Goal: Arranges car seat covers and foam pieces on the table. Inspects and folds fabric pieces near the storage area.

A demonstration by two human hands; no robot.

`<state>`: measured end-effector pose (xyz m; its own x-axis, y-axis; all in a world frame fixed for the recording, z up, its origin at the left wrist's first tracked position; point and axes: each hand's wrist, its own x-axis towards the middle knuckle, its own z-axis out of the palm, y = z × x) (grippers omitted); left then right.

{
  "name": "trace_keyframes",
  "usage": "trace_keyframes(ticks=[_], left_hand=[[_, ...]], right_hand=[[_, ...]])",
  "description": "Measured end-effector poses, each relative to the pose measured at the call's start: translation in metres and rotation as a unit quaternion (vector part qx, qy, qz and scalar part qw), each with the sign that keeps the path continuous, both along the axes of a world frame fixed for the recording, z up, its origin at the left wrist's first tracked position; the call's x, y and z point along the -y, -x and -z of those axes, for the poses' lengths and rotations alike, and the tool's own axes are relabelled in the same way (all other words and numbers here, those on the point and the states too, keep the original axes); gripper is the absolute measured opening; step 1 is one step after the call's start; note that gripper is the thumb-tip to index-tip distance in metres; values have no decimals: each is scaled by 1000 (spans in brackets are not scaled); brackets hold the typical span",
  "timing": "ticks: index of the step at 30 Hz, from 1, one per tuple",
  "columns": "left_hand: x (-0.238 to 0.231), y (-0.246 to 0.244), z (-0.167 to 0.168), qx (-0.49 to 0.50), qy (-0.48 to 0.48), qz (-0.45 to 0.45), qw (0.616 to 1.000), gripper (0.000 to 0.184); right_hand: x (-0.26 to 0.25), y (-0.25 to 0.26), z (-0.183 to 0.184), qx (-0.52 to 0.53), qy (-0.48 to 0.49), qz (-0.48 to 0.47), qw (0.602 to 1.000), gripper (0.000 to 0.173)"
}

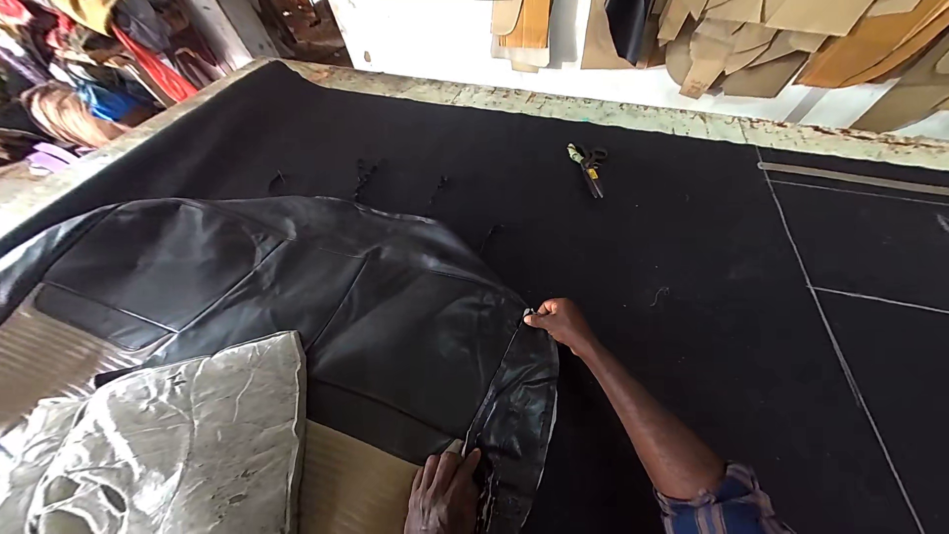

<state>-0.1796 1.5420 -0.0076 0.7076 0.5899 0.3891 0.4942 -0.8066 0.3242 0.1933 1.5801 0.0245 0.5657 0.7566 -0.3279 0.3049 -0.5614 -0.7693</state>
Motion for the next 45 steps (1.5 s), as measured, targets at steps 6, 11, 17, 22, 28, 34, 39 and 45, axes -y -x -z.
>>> trace_keyframes(ticks=[6, 11, 17, 22, 28, 34, 39, 45], left_hand=[[-2, -2, -2, 4, 1, 2, 1000, 35], [-4, -1, -2, -3, 8, 6, 1000, 34], [2, -1, -12, -28, -18, 31, 999, 44], [0, -4, -8, -92, -19, 63, 994, 44], [-2, -5, -9, -80, 26, 70, 994, 40], [-3, -10, -24, -126, 48, 92, 987, 47], [-9, -25, -58, -158, 84, 129, 975, 48], [-54, -24, -84, -111, 421, 141, 889, 61]], right_hand=[[-19, -9, -6, -40, 76, -13, 996, 35], [-29, -11, -13, -50, 116, 5, 992, 34], [-14, 19, -19, 125, 114, 17, 985, 38], [6, 37, -8, 143, 38, 63, 987, 49], [93, 110, -20, -28, -123, 170, 977, 57], [175, 228, -18, -165, -184, 245, 938, 33], [164, 239, -27, -185, -220, 238, 928, 24], [141, 310, -49, -78, -214, 41, 973, 22]])
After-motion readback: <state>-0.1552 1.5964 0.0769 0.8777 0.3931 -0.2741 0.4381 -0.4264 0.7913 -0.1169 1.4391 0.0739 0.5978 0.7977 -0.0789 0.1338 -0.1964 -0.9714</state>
